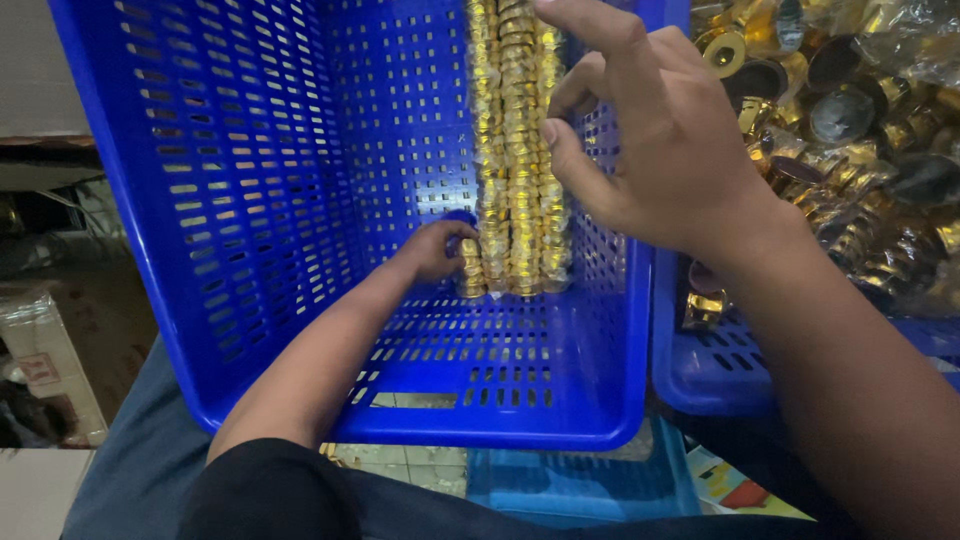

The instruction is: The person sorts small, gold-colored metal parts from a large blue basket into a smaller blue basket, arranging them into neat vertical stacks. They pick up the parts by hand, sometimes in small groups, and place them carefully into the smaller basket.

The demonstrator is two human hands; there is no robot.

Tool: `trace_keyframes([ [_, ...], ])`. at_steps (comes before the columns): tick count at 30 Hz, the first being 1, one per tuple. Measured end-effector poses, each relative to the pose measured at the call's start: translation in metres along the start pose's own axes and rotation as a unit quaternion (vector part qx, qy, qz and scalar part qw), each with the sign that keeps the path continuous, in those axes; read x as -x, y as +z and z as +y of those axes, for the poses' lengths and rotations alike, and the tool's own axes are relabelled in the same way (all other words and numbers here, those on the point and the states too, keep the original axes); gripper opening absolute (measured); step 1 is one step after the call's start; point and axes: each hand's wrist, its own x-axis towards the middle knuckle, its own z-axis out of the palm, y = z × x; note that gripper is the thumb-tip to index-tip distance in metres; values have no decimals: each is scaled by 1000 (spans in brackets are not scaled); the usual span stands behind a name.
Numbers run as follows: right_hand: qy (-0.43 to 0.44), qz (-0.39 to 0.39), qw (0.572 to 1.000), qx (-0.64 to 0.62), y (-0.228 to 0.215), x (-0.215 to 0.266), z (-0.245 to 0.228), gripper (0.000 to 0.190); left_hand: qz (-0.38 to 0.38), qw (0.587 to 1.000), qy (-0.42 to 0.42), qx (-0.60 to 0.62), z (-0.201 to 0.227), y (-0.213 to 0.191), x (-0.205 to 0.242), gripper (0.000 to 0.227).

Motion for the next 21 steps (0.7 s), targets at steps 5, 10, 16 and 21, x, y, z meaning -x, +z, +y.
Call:
trace_keyframes([
  [5, -3, 1, 1000, 9, 0, -1, 1, 68, 14, 999, 0, -36, 10, 0, 3, 43],
  [10, -6, -1, 1000, 18, 0, -2, 1, 67, 67, 995, -11, -68, 10, 6, 7, 42],
  [16, -6, 2, 1000, 18, 0, -4, 0, 58, 15, 998, 50, -33, -14, 14, 1, 76],
  [21, -14, 30, 999, 22, -1, -6, -3, 50, -6, 1000, 10, -17, -12, 10, -10, 77],
])
